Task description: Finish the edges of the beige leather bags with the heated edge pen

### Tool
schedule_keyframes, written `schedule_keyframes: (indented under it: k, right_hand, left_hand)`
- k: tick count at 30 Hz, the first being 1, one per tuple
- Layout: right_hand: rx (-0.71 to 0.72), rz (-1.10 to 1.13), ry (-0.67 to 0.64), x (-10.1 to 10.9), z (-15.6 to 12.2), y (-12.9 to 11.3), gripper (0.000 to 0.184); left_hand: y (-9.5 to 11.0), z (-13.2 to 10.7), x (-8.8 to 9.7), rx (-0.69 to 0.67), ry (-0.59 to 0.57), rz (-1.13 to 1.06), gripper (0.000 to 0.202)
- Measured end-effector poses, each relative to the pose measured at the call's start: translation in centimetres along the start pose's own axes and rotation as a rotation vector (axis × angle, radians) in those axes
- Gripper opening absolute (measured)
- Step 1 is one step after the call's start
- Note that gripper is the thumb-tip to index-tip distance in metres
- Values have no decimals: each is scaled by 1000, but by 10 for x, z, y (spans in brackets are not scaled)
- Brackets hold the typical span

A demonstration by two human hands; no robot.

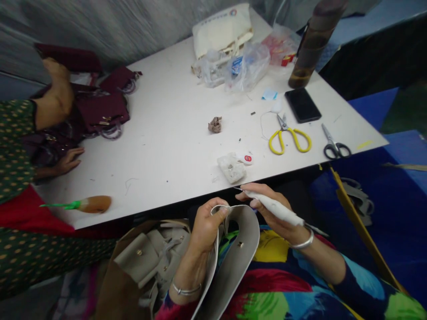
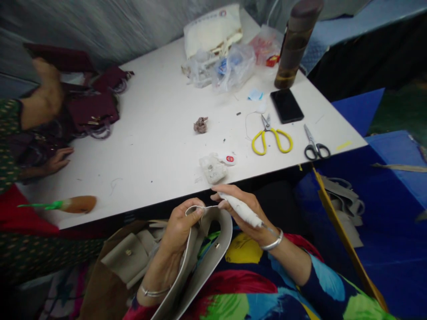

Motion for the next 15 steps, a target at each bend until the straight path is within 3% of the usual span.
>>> schedule_keyframes:
  k: [6, 11, 15]
  right_hand:
    - [-133, -180, -84, -24, -18, 7, 15]
    - [-91, -196, -61, -27, -34, -12, 17]
    - [-85, -191, -62, -26, -48, -22, 19]
  left_hand:
    - [25, -24, -11, -227, 10, 253, 18]
    - [46, -52, -19, -350, -7, 383, 9]
    - [46, -67, -24, -378, -87, 385, 13]
Point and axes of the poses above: each hand's wrist, its own z-axis towards the middle knuckle, its own x-axis out of the back of the hand, y = z × x, the point moved 7 cm from there along z, towards the middle knuckle, and after that the axes turned 3 degrees about y, right-handed, at the moved point
